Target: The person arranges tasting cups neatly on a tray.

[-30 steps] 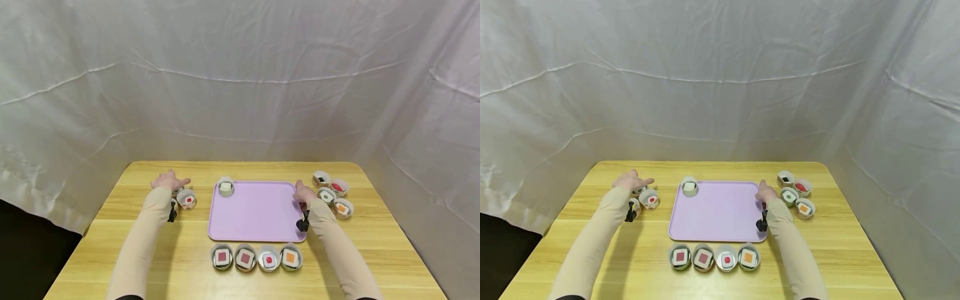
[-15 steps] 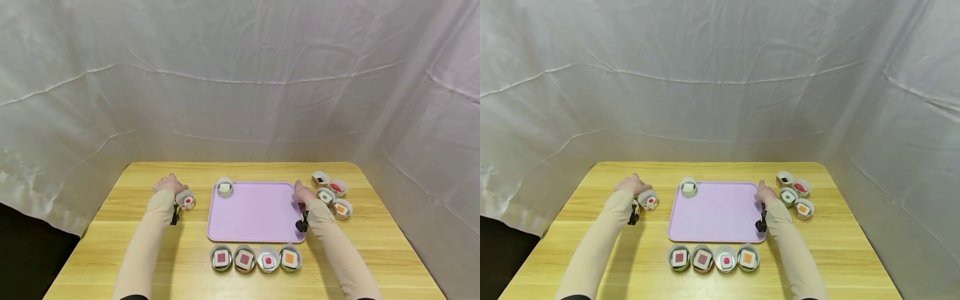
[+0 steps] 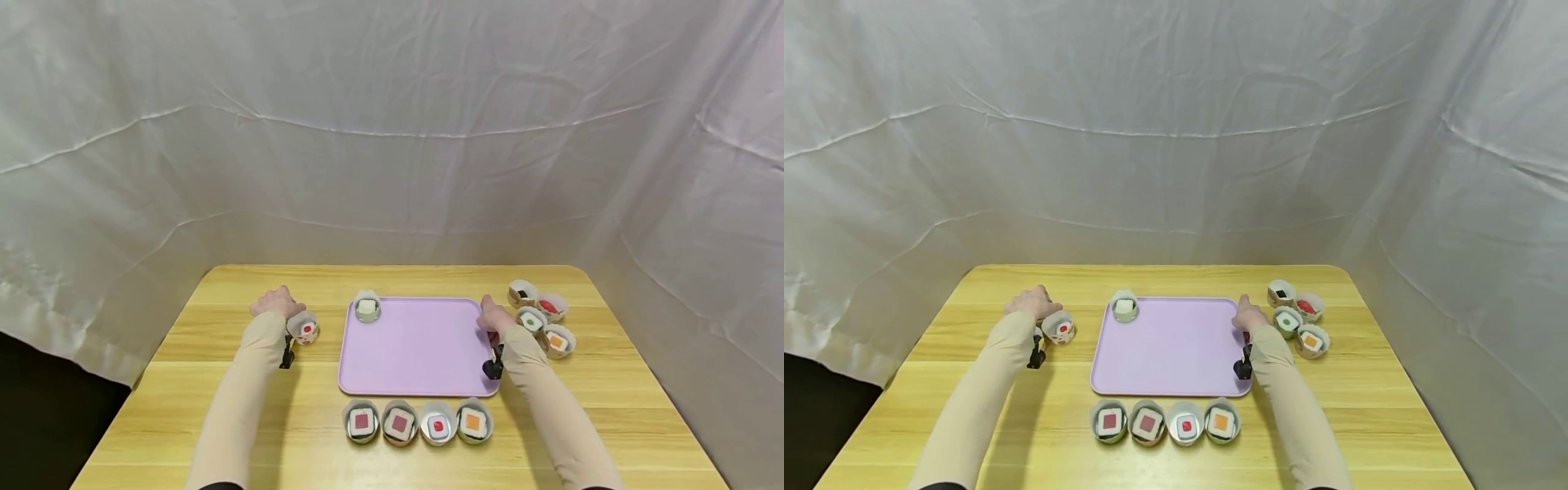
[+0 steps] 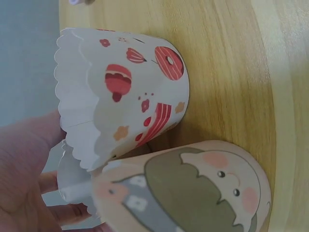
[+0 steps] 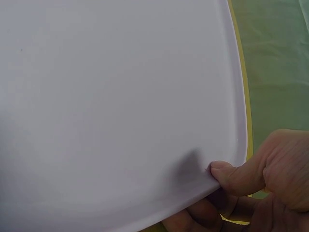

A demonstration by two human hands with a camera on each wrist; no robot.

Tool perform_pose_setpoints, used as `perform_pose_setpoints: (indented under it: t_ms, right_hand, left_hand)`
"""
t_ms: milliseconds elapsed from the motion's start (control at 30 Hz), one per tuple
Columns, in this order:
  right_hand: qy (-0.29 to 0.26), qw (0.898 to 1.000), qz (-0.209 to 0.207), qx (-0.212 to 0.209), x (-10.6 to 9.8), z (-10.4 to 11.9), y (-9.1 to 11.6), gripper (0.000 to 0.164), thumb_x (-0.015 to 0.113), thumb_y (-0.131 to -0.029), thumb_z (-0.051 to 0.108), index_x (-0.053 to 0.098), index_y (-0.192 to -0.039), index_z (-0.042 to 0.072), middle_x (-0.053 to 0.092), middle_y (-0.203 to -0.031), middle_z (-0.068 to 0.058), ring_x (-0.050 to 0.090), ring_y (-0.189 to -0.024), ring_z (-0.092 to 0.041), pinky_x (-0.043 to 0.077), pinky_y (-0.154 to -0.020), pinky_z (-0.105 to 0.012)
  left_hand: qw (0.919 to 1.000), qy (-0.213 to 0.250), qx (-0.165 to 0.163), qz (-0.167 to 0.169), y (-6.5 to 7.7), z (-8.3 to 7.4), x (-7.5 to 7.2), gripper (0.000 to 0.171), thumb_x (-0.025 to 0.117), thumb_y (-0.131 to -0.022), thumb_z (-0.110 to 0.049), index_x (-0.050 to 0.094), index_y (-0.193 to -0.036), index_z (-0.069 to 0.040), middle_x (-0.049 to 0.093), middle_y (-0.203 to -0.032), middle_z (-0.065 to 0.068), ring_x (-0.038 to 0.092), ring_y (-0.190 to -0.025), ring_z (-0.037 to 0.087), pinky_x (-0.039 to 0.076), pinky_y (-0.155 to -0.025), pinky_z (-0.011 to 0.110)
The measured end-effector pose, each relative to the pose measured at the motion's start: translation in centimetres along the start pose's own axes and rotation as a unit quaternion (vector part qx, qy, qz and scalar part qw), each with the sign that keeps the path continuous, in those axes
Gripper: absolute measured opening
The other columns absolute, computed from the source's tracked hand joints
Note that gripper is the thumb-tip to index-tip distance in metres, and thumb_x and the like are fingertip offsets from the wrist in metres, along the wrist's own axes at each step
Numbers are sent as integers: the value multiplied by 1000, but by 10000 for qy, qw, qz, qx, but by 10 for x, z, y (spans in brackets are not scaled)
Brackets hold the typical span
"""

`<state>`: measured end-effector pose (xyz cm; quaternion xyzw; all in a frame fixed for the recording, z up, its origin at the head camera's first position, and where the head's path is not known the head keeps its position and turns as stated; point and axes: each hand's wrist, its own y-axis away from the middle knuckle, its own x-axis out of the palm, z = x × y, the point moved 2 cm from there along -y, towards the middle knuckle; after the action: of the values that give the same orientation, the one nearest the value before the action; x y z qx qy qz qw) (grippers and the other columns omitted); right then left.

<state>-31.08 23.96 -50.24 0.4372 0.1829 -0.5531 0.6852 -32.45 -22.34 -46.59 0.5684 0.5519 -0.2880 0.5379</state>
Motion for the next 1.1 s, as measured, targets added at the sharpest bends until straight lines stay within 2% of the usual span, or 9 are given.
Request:
perform_pose_setpoints:
  t_ms: [300, 467, 800, 933, 1100]
  right_hand:
    - [-59, 10000, -8, -48, 1, 0, 1, 30, 46, -94, 2, 34, -121, -3, 56, -81, -24, 57, -51, -24, 55, -46, -33]
    - [-26, 10000, 34, 22, 1, 2, 2, 35, 45, -94, 3, 32, -125, -3, 58, -80, -23, 56, -50, -22, 54, -45, -32]
    - [107, 9999, 70, 68, 1, 6, 4, 39, 44, -96, 5, 29, -131, -4, 59, -77, -22, 55, -48, -21, 53, -44, -30]
    - [95, 9999, 55, 54, 1, 6, 4, 39, 44, -95, 4, 30, -131, -4, 59, -75, -21, 55, -47, -21, 52, -44, -30]
    - [2, 10000, 38, 15, 2, 5, 2, 39, 44, -95, 4, 30, -130, -4, 58, -81, -24, 55, -49, -22, 54, -45, -31]
  left_hand:
    - [9998, 180, 34, -19, 1, 1, 2, 52, 60, -94, -40, 53, -126, 0, 62, -123, 30, 58, -116, 48, 49, -92, 54]
    - [9992, 376, 30, -112, 1, 2, 3, 47, 62, -94, -38, 53, -122, -2, 61, -125, 30, 56, -118, 49, 47, -96, 57]
    - [9983, 559, 36, -171, 0, 3, 4, 44, 65, -94, -34, 47, -120, -3, 61, -122, 31, 58, -115, 51, 49, -93, 55]
    - [9976, 681, -3, -130, 0, 2, 3, 42, 65, -94, -33, 47, -118, -4, 62, -119, 29, 60, -112, 48, 50, -89, 53]
    - [9959, 895, -41, -128, -1, 3, 3, 45, 66, -92, -30, 50, -123, -2, 61, -123, 29, 61, -110, 45, 51, -84, 48]
